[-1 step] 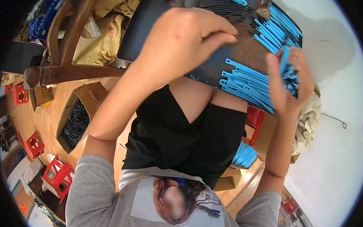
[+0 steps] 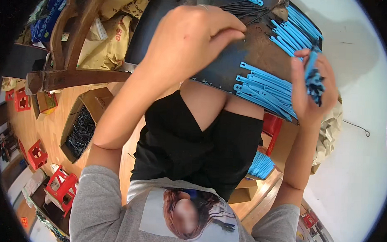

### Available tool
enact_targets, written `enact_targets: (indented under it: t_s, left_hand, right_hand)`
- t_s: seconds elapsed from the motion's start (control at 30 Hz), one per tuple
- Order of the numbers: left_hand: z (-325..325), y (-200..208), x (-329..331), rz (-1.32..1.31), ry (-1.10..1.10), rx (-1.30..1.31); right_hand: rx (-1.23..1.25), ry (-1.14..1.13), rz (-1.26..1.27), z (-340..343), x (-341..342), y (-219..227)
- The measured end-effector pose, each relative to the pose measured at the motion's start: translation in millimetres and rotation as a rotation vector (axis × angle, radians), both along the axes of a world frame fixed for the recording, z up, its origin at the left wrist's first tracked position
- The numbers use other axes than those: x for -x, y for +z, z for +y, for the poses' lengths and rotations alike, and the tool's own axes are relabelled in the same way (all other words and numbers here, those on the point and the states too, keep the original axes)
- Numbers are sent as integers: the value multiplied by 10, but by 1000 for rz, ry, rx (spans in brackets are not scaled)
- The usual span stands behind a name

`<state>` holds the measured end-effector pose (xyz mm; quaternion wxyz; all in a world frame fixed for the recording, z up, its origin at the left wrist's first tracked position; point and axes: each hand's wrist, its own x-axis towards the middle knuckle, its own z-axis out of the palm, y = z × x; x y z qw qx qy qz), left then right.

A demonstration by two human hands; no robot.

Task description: Manually assembling small blue plastic components onto a black base frame.

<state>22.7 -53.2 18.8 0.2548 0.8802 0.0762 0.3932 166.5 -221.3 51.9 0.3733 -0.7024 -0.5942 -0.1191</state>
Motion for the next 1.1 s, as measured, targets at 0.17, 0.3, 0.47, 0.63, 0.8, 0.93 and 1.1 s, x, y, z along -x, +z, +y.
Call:
enact_targets:
  t_s: [0.17,0.3,0.47,0.63,0.8,0.93,1.1]
  left_hand:
    - [50,-54,-89,124,78,-157]
    - [35,-104,-210,281,110,-210]
    - [198,41,-272,464,218,-386]
    - [341,243,-231,688,271,-405]
    - [402,436,-13,662,213,-333]
    - [325,474,38,474,139,-154]
    - [224,475,4,207,38,76]
  right_hand:
    - [26,-38,122,-108,-85,-17]
    - [508,-88,187,-98,-44,89]
    - [572,57,-15,-9,-201,-5]
    - [655,193,-90,134,-175,30]
    - [747,208,-174,217,-125,70]
    - [799,197,-185,283,-58,88]
    - [762,249,-156,336,-188,12]
